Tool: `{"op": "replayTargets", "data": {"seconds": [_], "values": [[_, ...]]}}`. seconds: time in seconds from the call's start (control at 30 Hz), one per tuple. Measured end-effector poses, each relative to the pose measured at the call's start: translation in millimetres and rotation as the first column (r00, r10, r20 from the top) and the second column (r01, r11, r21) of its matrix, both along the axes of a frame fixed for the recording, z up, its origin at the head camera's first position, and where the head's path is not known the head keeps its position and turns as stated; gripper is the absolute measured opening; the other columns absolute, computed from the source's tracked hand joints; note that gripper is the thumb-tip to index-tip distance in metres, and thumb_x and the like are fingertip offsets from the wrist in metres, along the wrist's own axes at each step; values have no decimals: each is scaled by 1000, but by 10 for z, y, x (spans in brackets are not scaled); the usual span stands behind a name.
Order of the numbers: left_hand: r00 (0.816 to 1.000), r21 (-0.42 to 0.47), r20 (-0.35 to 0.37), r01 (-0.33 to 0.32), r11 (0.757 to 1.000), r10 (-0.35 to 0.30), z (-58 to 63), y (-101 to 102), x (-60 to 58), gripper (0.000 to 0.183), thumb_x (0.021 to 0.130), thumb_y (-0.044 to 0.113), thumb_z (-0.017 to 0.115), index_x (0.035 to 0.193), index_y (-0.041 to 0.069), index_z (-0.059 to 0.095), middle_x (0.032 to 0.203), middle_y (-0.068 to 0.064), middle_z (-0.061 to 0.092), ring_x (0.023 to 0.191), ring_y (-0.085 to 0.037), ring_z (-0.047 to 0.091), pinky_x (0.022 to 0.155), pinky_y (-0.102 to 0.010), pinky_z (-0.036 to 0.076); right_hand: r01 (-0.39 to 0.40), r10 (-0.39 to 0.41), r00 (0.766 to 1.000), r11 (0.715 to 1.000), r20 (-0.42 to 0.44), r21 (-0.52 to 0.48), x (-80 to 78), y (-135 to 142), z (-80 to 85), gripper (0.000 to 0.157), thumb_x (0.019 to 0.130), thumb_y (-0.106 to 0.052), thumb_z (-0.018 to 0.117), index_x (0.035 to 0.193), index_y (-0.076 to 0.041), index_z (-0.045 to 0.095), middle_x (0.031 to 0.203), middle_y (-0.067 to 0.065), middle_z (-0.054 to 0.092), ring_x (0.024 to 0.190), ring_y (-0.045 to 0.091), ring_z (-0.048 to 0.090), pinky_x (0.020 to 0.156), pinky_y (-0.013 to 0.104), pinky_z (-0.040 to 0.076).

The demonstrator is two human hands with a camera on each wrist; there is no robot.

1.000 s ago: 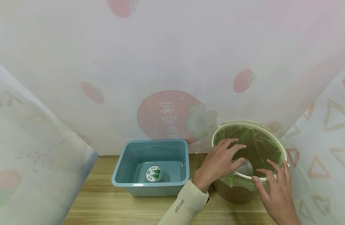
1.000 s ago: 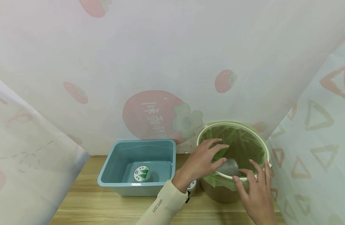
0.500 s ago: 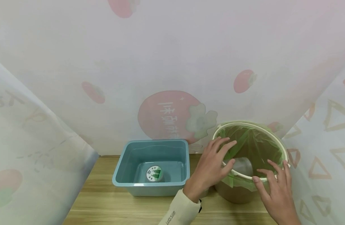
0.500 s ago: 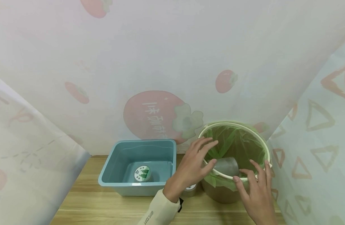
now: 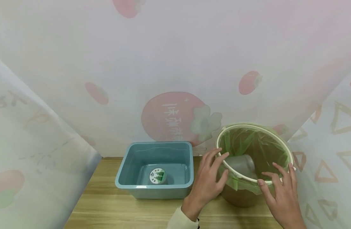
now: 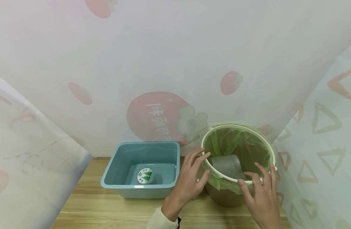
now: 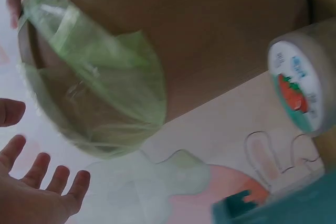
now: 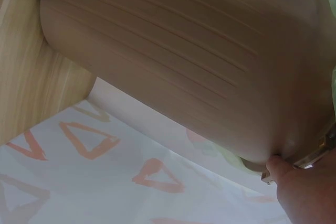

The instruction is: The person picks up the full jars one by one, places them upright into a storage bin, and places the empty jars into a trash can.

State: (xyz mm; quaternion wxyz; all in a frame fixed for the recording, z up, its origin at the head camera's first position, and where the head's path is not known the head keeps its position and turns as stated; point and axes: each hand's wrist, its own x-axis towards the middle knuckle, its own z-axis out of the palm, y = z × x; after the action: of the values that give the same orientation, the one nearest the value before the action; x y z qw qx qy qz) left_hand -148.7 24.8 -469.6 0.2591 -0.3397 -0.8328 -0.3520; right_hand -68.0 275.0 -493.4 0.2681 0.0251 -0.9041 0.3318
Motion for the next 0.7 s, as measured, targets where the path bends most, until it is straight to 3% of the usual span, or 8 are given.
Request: {"op": "replayTargets", "data": {"seconds": [0.2, 0.4, 0.7], "values": [[998, 27, -33, -45, 999, 46, -258, -41, 65, 72, 96, 15, 76, 162, 19, 48, 164, -14, 49, 151, -34, 49, 116, -50, 52, -6, 6, 1000, 1000, -8, -1, -4, 2, -2, 28, 109, -24, 65, 123, 0, 67, 163, 33, 38, 168, 48, -9, 126, 82, 1], [996, 39, -11, -93, 995, 93, -495, -86, 93, 85, 92, 12, 80, 167, 9, 39, 165, -13, 48, 150, -34, 48, 115, -50, 52, -4, 4, 1000, 1000, -1, -3, -2, 0, 1, 29, 109, -25, 65, 123, 0, 67, 163, 33, 38, 168, 48, -10, 126, 82, 1], [986, -20, 38, -161, 987, 162, -844, -89, 138, 95, 87, 16, 88, 167, 6, 38, 162, -13, 52, 147, -36, 49, 115, -52, 51, -1, 1, 1000, 1000, 4, -3, 2, 1, -1, 29, 109, -25, 65, 124, 0, 67, 164, 32, 37, 168, 47, -10, 126, 83, 2]]}}
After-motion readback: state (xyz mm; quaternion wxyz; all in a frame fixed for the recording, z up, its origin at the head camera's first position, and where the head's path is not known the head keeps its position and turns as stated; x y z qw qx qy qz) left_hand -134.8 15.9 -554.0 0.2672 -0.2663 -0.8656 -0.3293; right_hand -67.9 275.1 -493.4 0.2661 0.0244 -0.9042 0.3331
